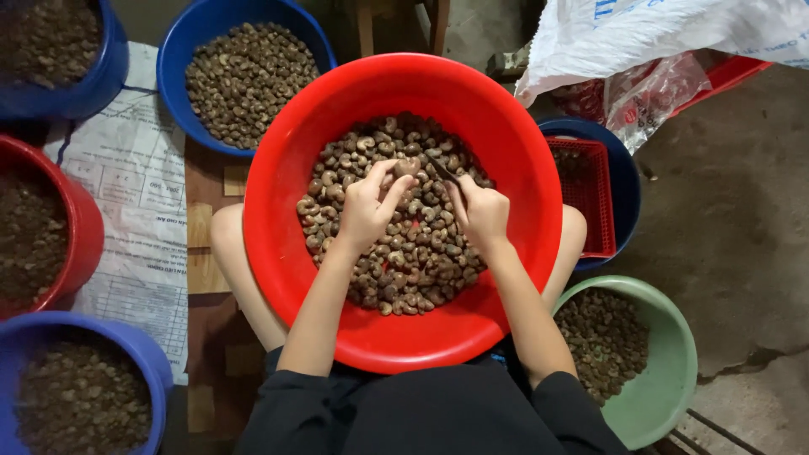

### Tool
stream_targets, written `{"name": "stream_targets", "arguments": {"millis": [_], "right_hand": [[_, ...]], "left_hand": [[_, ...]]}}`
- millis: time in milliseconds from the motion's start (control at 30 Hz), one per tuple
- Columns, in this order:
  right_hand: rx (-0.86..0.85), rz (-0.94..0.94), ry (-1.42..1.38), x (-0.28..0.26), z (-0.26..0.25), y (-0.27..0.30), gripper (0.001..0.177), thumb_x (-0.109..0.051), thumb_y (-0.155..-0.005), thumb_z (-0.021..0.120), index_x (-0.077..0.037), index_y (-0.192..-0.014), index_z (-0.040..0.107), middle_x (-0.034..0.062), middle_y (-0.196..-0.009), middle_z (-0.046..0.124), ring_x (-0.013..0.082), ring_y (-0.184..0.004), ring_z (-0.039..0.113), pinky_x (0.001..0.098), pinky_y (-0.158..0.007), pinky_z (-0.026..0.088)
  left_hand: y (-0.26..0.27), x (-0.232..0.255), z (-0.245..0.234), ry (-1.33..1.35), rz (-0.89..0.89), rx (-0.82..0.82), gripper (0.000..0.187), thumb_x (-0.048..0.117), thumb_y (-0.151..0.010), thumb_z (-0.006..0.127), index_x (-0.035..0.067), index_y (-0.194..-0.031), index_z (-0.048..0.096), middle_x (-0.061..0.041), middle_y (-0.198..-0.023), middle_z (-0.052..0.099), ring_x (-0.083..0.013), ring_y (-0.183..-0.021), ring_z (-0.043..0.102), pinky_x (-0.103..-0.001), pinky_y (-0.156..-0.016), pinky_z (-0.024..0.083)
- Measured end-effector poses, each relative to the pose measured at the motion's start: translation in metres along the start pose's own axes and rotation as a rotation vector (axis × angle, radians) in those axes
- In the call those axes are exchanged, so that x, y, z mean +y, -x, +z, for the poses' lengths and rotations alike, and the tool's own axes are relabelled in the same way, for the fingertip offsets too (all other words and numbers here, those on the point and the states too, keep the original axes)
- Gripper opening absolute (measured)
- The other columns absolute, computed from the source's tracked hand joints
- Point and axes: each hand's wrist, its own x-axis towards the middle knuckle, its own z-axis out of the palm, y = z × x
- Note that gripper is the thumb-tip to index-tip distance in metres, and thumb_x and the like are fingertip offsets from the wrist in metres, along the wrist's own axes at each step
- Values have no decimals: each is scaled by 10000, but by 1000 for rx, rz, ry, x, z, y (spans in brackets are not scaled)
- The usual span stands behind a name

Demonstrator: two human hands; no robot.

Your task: Peeling the outer skin of cashew nuts using a small knife over a large red basin.

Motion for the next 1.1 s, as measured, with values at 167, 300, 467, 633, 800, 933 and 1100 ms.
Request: {"name": "stream_targets", "arguments": {"millis": [167, 300, 467, 633, 800, 933, 1100], "right_hand": [[-80, 18, -40, 7, 13, 6, 319, -489, -1064, 526, -226, -884, 550, 62, -573, 596, 340, -628, 685, 434, -621, 542], [-127, 363, -840, -20, -14, -7, 257, -284, -1055, 634, -151, -835, 629, 47, -531, 604, 107, -554, 552, 287, -529, 458], [-349, 534, -1532, -20, 1, -3, 269, -191, -1028, 653, -115, -781, 583, -49, -505, 373, 68, -453, 336, 223, -424, 285], [-399, 535, -1995, -20, -1, 2, 346, -198, -1071, 523, -93, -742, 522, -62, -470, 304, 52, -374, 270, 216, -426, 227], [-11, 238, -834, -17, 2, 13, 269, -264, -1085, 542, -85, -919, 656, 93, -522, 569, 189, -488, 517, 329, -501, 425], [39, -152, -165, 26, 30, 18, 149, -351, -975, 650, -210, -974, 699, 8, -603, 619, 235, -553, 622, 376, -588, 525], [194, -266, -48, 6, 7, 7, 137, -295, -960, 710, -188, -881, 675, 13, -641, 583, 233, -594, 636, 339, -608, 505]], "left_hand": [[0, 1, -2, -4, 2, -41, 236, 252, -1002, 714, 91, -1174, 710, -130, -823, 783, -272, -742, 764, -350, -627, 609], [4, -6, -6, 43, -84, -239, 187, 234, -963, 745, 109, -1102, 740, -140, -825, 779, -311, -724, 765, -372, -631, 628], [10, -26, 10, 304, -179, -311, 221, 118, -899, 791, 104, -1113, 736, -110, -814, 768, -195, -699, 741, -339, -628, 622], [9, -20, 19, 428, -151, -330, 256, 56, -939, 748, 68, -1193, 725, -144, -799, 759, -187, -662, 728, -319, -548, 606], [13, -24, 21, 292, -111, -222, 180, 184, -1000, 706, 60, -1128, 740, -116, -738, 748, -163, -591, 711, -273, -505, 577], [9, -32, 18, 267, -98, -213, 148, 182, -1009, 690, 66, -1093, 729, -88, -697, 746, -157, -574, 716, -273, -503, 586], [5, -14, 1, -199, 152, -212, 257, 279, -1054, 607, 90, -1215, 672, -157, -889, 773, -324, -807, 756, -403, -654, 618]]}}
